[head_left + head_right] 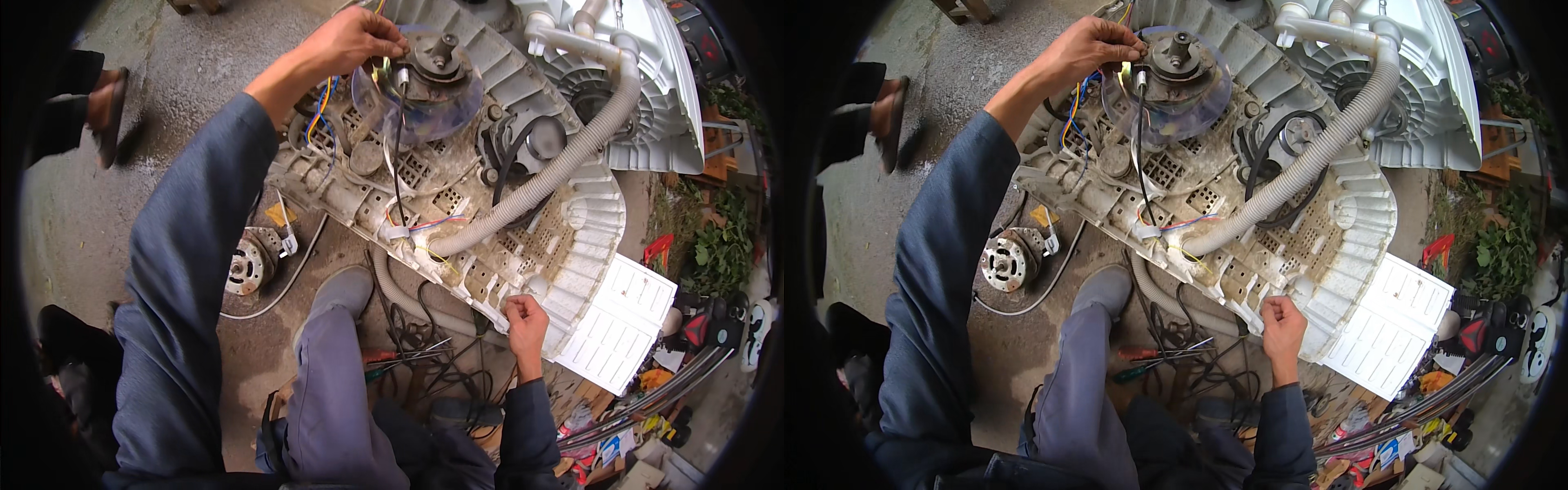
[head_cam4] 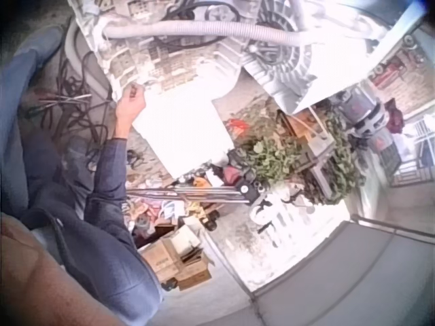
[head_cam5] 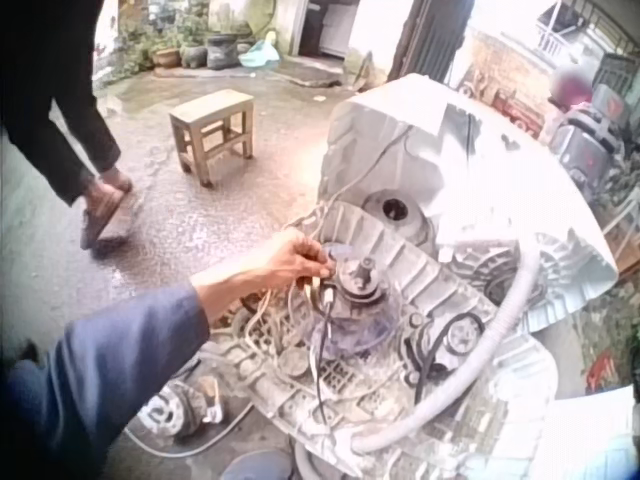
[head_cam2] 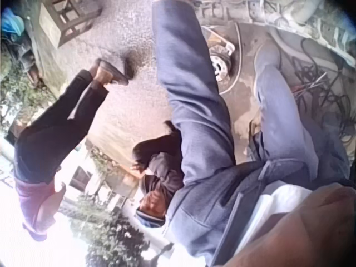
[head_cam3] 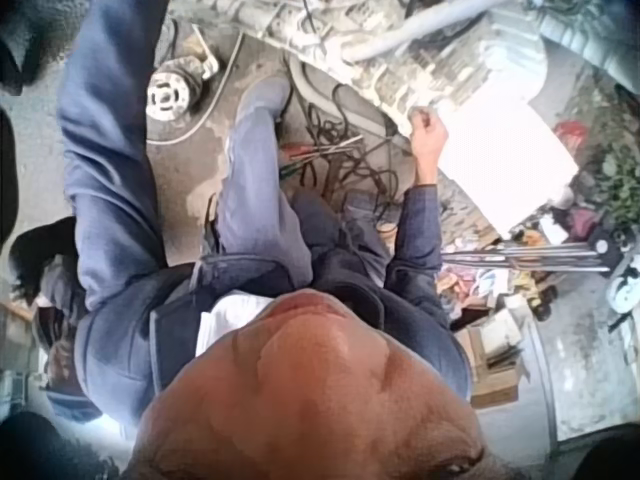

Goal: The person is repairing a disassembled washing machine. They use a screwdriver to adjust components, connect wires, and reassemble parts of the machine's internal structure.

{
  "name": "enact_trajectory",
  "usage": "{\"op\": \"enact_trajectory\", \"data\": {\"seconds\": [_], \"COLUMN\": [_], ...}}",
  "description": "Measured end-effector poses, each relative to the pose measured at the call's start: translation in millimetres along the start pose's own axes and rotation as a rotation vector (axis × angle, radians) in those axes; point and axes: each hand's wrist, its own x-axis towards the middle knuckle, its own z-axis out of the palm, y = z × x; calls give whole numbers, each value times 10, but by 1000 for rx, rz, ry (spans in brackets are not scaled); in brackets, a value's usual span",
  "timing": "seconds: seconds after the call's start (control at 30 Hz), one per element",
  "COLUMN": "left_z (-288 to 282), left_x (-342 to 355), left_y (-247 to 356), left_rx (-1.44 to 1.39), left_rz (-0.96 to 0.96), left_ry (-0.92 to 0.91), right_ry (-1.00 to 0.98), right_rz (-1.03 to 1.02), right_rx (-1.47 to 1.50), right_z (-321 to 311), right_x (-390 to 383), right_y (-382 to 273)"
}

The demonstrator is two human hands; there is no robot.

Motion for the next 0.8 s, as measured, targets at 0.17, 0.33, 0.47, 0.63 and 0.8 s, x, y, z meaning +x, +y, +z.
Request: {"op": "enact_trajectory", "data": {"seconds": [0.17,0.33,0.47,0.63,0.8], "left_z": [-27,68,132,89,21], "left_x": [112,136,82,91,141], "left_y": [-109,-40,-62,-135,-14], "left_rx": [-24,-210,-301,-401,-217], "left_rz": [-2,-199,-215,-258,-197], "left_ry": [-30,56,140,86,4], "right_ry": [8,16,8,-10,-1], "right_rz": [14,18,23,44,43], "right_rx": [20,56,61,80,61], "right_z": [3,15,18,11,10], "right_x": [3,14,24,27,34], "right_y": [53,118,132,74,95]}}
